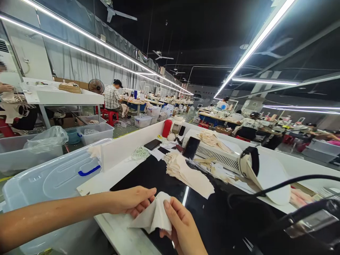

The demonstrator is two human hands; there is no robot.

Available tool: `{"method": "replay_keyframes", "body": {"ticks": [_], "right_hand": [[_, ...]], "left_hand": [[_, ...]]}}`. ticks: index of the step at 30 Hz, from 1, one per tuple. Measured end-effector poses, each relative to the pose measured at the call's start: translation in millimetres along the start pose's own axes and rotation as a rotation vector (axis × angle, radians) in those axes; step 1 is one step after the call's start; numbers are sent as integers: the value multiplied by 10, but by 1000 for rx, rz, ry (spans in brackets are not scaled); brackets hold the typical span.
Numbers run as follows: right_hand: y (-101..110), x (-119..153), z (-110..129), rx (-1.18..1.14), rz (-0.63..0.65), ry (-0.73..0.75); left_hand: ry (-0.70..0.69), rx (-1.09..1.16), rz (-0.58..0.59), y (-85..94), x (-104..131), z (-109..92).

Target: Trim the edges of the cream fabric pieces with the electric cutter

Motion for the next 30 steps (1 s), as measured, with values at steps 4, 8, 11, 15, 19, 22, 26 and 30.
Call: {"method": "replay_keyframes", "body": {"ticks": [4,8,11,15,19,22,26,30], "right_hand": [[-24,40,-45,-31,23,-33],[7,80,-145,-60,-10,-77],[12,89,-257,-70,40,-130],[29,70,-405,-59,125,-168],[82,37,-506,-60,126,-192],[112,30,-547,-45,120,-201],[116,65,-568,-5,163,-196],[134,112,-626,15,177,-222]], "left_hand": [[14,126,28,-111,-1,70],[-98,140,-57,-108,6,-47],[-123,103,-93,-95,10,-98],[-153,37,-106,-82,0,-108],[-184,-81,-116,-53,-9,-122],[-212,-171,-130,-28,5,-182],[-218,-225,-114,-48,29,-247],[-218,-224,-64,-111,45,-253]]}}
Point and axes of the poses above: each hand's wrist, its own x-axis away from the middle knuckle, its own y-axis out of the back of the hand, z = x × y, the point moved 7 cm from there along -x, towards the middle knuckle, and after that the axes turned 9 degrees about -y, right-handed, at the moved point
